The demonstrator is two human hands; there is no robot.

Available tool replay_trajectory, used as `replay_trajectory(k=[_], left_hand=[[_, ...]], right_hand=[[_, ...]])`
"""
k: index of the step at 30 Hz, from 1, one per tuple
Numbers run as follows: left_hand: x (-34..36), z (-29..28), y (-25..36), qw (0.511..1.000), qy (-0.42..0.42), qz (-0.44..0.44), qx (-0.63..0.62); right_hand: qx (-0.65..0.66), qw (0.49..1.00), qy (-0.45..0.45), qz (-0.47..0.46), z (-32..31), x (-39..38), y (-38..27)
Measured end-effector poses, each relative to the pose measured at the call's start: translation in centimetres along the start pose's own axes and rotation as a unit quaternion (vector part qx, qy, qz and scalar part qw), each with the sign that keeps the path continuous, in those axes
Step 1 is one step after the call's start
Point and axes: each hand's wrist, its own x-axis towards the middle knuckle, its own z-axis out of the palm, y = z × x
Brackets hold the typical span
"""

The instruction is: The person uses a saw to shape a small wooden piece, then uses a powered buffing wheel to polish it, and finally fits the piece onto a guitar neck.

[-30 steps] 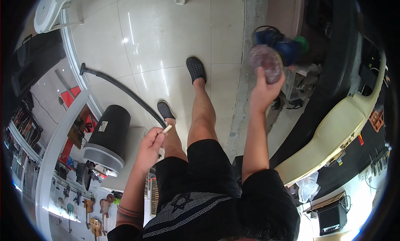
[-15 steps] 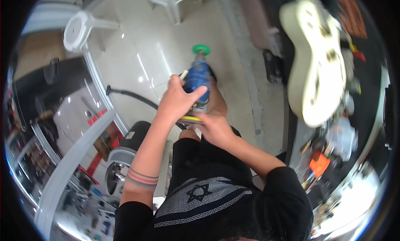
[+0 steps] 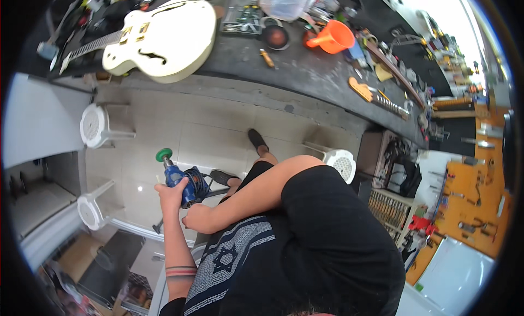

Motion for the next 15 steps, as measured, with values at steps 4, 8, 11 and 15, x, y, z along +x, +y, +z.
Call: replay_trajectory(k=[4, 8, 11, 15], left_hand=[[-1.7, 8.3, 4.8, 0.997, -0.046, 0.046, 0.038], [-6.2, 15.2, 12.2, 0.989, -0.126, 0.063, -0.034], [-11.6, 18.7, 19.8, 0.979, -0.167, 0.089, -0.076], [-19.0, 19.7, 28.4, 0.972, -0.191, 0.132, -0.029]], right_hand=[[-0.061, 0.996, -0.043, 0.038, -2.7, -6.8, 2.1], [-0.07, 0.996, -0.022, 0.059, -5.7, -15.1, 6.5], [-0.056, 0.997, 0.004, 0.06, -8.5, -21.7, 9.1], [-0.038, 0.992, 0.118, 0.038, -12.6, -29.6, 10.1]])
